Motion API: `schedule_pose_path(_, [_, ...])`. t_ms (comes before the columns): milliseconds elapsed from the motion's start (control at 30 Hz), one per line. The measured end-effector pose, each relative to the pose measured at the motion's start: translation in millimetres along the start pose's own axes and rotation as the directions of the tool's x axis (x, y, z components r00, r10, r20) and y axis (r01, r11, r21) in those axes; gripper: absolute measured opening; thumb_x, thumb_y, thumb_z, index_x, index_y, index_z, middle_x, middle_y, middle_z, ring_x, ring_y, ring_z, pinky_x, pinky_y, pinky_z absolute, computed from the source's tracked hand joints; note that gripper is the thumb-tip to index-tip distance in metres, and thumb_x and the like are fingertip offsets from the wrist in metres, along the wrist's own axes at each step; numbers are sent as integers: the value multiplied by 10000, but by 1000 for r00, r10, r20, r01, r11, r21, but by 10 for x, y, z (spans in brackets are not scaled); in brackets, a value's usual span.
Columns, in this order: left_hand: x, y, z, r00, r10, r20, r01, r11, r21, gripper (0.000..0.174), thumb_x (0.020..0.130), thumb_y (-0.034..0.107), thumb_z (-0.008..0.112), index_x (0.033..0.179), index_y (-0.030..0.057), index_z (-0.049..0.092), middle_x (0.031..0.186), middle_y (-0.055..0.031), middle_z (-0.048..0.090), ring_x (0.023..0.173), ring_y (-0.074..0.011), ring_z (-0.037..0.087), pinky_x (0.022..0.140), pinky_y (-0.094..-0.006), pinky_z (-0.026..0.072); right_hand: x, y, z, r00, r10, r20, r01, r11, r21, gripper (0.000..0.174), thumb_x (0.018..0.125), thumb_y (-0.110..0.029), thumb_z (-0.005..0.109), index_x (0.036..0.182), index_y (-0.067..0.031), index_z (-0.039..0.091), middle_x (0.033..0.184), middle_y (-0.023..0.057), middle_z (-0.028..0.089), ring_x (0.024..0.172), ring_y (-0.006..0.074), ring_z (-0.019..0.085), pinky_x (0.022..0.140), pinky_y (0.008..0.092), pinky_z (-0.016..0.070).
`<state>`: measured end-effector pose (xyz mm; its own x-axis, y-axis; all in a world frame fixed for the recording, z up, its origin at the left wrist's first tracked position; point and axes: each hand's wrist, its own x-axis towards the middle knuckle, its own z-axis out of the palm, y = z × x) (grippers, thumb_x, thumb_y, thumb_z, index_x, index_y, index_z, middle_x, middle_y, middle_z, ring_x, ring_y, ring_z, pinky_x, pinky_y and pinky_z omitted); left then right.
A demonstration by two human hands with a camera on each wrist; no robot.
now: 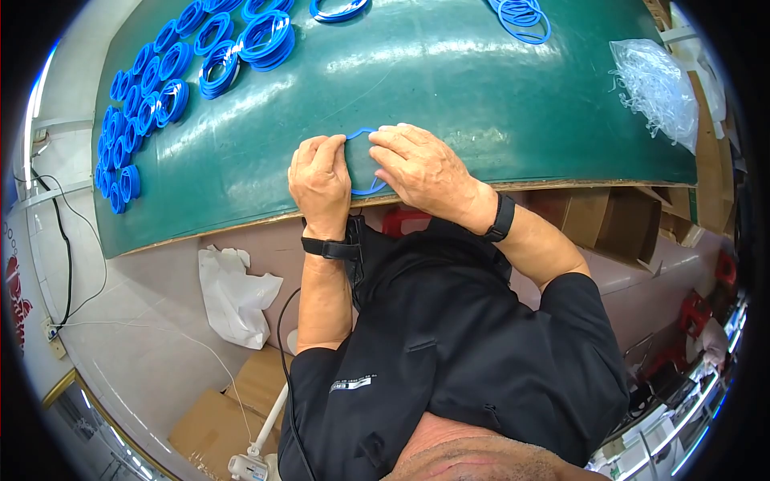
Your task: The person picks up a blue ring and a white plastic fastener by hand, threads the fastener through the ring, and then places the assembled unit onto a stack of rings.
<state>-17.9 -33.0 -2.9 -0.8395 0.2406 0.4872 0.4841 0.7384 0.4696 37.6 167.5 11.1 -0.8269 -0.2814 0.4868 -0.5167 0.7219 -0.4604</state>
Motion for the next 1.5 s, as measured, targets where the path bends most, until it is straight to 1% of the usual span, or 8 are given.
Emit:
schedule_pose_path(100, [6,7,-6,1000,1,6,-1,1000,18,91,952,97,793,1031,138,808,1004,-40,734,940,-277,704,828,-416,540,7,0,-6,1000,-10,11,10,1000,-7,286,904,-154,808,1130,-21,693,1317,146,694,1276,322,666,1169,464,509])
schedule_pose_path(200, [8,7,-6,1000,3,3,-3,1000,14,91,950,93,793,1029,135,808,1002,-41,733,936,-278,704,826,-414,541,-2,-4,-1,1000,-1,-4,1,1000,3,332,888,-133,833,1174,-17,712,1323,138,699,1265,333,670,1143,469,525])
schedule_pose_path(567, [-6,0,0,1000,1,-22,-2,1000,-20,97,942,83,795,1027,127,806,999,-40,728,931,-278,704,823,-413,542,1,9,5,1000,-11,-9,11,1000,18,338,869,-121,841,1163,-14,713,1315,139,697,1257,334,671,1137,464,530])
schedule_pose_path(900, [-12,3,-43,999,29,24,-30,1000,10,129,934,53,777,1033,131,803,1005,-43,726,946,-282,704,836,-427,546,20,-10,-19,1000,-2,2,2,1000,27,338,859,-106,845,1157,-10,718,1307,139,697,1246,336,676,1119,461,540])
schedule_pose_path(1033, [-5,4,-20,1000,-16,-17,15,999,-45,141,927,45,772,1034,131,803,1010,-39,727,954,-281,705,835,-425,541,18,-9,-17,1000,-4,-6,5,1000,19,340,854,-107,847,1154,-7,722,1301,138,700,1244,340,678,1106,459,546])
schedule_pose_path(1200, [4,37,-38,1000,-10,-7,10,1000,-4,138,924,44,771,1029,126,803,1014,-41,729,956,-285,707,839,-428,540,23,-3,-1,1000,-9,-13,9,1000,20,346,848,-107,848,1155,-4,726,1294,141,705,1243,340,681,1095,457,553])
schedule_pose_path(1300, [31,81,-64,999,28,-24,-28,1000,-6,140,907,-37,767,1001,58,807,965,-97,726,890,-301,706,785,-408,571,35,0,-11,1000,-15,-4,15,1000,21,344,849,-104,846,1155,-2,727,1294,142,708,1243,340,682,1092,456,555])
schedule_pose_path(1500, [-8,21,-40,1000,13,-24,-14,1000,-20,136,909,-14,765,1001,77,808,982,-78,726,913,-298,706,803,-416,560,39,-9,-20,1000,-18,2,18,1000,6,345,850,-96,843,1161,0,727,1303,145,711,1248,341,680,1093,455,554])
